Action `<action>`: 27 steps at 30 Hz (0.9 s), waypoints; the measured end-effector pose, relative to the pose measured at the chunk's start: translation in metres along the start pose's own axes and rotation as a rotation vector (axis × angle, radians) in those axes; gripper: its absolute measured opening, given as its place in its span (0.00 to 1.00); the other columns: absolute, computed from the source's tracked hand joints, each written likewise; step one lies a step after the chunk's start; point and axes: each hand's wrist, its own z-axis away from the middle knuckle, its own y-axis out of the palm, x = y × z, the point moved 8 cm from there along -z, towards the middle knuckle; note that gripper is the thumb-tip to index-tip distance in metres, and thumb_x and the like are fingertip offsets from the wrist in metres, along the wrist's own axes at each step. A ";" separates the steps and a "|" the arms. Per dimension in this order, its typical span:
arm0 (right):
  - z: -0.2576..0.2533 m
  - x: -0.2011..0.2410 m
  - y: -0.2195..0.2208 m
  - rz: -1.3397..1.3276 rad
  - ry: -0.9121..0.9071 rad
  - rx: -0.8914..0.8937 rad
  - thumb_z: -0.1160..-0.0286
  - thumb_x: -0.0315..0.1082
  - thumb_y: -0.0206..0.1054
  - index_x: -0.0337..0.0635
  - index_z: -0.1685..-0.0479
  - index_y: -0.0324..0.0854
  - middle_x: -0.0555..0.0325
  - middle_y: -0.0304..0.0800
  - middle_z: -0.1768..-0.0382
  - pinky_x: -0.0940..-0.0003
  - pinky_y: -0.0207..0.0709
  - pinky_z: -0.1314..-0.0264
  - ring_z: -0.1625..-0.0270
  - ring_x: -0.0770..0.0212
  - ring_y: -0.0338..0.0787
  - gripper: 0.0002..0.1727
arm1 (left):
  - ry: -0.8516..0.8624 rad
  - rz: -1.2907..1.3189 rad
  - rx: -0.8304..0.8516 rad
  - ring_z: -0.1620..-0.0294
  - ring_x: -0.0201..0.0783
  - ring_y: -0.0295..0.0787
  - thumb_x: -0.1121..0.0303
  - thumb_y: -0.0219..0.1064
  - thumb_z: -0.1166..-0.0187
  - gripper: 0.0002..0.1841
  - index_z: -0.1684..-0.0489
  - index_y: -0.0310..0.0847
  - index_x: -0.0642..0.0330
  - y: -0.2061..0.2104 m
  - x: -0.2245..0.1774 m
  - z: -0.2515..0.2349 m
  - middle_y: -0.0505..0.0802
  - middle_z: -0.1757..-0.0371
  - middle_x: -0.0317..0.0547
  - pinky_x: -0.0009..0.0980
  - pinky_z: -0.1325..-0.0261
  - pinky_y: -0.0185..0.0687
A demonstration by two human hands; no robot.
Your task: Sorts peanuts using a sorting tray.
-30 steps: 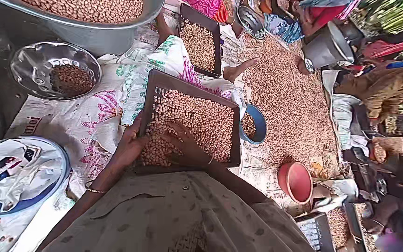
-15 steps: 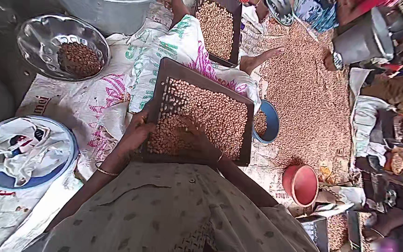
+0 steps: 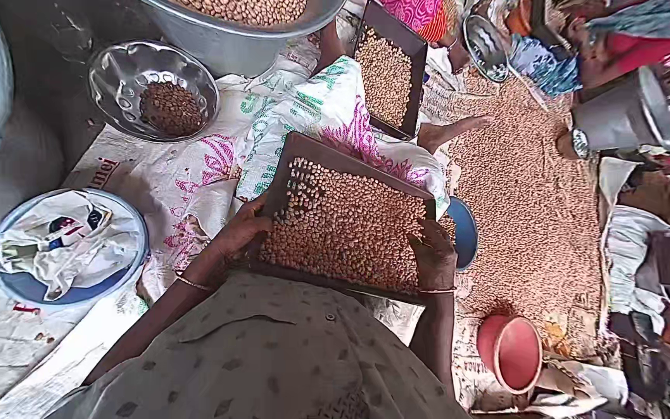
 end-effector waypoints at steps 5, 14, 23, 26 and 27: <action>0.060 -0.114 -0.007 -0.058 0.545 0.008 0.11 0.42 0.59 0.31 0.46 0.86 0.49 0.92 0.57 0.66 0.82 0.44 0.56 0.67 0.90 0.20 | -0.093 -0.101 -0.015 0.55 0.24 0.88 0.77 0.62 0.36 0.41 0.13 0.61 0.52 -0.002 0.004 -0.015 0.89 0.41 0.40 0.23 0.55 0.86; 0.117 -0.017 -0.013 -1.345 0.396 -0.251 0.34 0.66 0.72 0.61 0.42 0.90 0.69 0.99 0.54 0.71 0.92 0.48 0.52 0.74 0.97 0.27 | 0.125 0.389 -0.108 0.67 0.21 0.93 0.73 0.59 0.39 0.15 0.56 0.82 0.47 -0.041 -0.031 0.008 0.96 0.67 0.30 0.20 0.65 0.90; 0.058 -0.025 0.004 -1.610 0.276 -0.104 0.27 0.49 0.71 0.51 0.45 0.90 0.59 0.98 0.54 0.65 0.93 0.50 0.53 0.67 0.97 0.18 | 0.131 0.444 0.064 0.70 0.24 0.92 0.62 0.59 0.26 0.08 0.63 0.86 0.45 -0.022 -0.039 -0.043 0.94 0.69 0.34 0.24 0.69 0.89; 0.113 -0.020 -0.006 -1.473 0.374 -0.209 0.30 0.52 0.73 0.57 0.48 0.93 0.65 0.99 0.55 0.70 0.92 0.48 0.52 0.71 0.97 0.17 | 0.136 0.445 0.075 0.67 0.21 0.91 0.63 0.70 0.38 0.08 0.62 0.88 0.44 -0.031 -0.019 -0.004 0.94 0.68 0.30 0.21 0.62 0.89; 0.119 -0.021 -0.019 -1.487 0.451 -0.287 0.26 0.48 0.71 0.54 0.53 0.94 0.63 0.99 0.58 0.69 0.91 0.48 0.54 0.70 0.97 0.13 | 0.153 0.400 0.097 0.63 0.19 0.91 0.64 0.73 0.41 0.16 0.52 0.85 0.45 -0.014 -0.021 0.010 0.94 0.63 0.27 0.19 0.57 0.89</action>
